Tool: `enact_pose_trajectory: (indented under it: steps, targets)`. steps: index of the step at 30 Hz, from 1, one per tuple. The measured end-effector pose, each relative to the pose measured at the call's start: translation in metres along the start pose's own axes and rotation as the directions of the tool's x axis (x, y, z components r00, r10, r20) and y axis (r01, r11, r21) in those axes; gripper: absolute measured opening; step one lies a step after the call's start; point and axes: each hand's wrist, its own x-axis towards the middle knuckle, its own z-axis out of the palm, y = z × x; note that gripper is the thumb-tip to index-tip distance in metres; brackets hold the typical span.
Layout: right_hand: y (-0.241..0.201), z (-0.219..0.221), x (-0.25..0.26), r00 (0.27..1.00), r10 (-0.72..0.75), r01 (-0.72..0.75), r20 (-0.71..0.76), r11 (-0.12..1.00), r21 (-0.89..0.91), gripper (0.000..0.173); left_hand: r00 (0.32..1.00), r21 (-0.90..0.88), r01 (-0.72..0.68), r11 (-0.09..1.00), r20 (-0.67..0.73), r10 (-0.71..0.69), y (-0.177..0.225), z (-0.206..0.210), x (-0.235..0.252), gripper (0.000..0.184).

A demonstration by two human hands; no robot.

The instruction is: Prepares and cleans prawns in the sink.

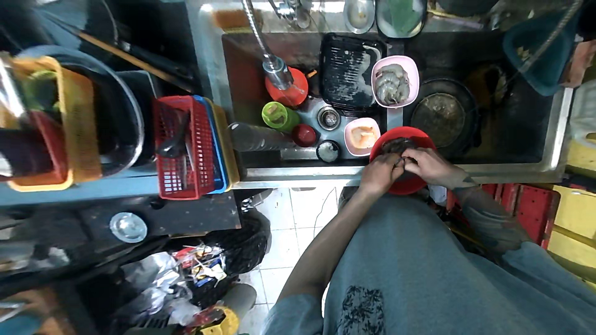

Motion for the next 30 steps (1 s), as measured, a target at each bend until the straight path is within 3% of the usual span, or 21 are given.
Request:
enact_pose_trajectory:
  steps: [4,12,14,17,23,30]
  targets:
    - [0.006,-0.003,0.004,0.999,0.047,-0.047,0.003,0.994,0.098,0.021,0.998,-0.138,0.057,0.989,0.038,-0.052,0.004,-0.005,-0.002,0.030]
    - [0.014,-0.006,0.001,0.997,-0.021,0.006,0.068,0.979,0.205,0.035,0.997,-0.154,0.072,0.985,0.026,-0.069,-0.001,-0.009,-0.006,0.040]
    - [0.017,-0.005,-0.001,0.996,-0.026,0.007,0.086,0.979,0.205,0.032,0.998,-0.137,0.063,0.989,0.039,-0.058,-0.001,-0.013,-0.007,0.040]
    - [0.028,0.007,-0.009,0.999,-0.038,0.037,0.002,0.979,0.200,0.025,0.996,-0.114,0.065,0.991,0.062,-0.058,-0.001,-0.013,-0.007,0.040]
    - [0.007,-0.003,0.005,0.994,0.078,-0.093,0.076,0.972,0.216,0.017,0.998,-0.167,0.034,0.985,0.063,-0.023,0.000,-0.011,-0.006,0.035]
    - [0.009,0.001,0.004,0.999,0.048,-0.043,-0.016,0.975,0.218,0.016,0.997,-0.091,0.058,0.994,0.063,-0.052,0.004,-0.013,-0.005,0.035]
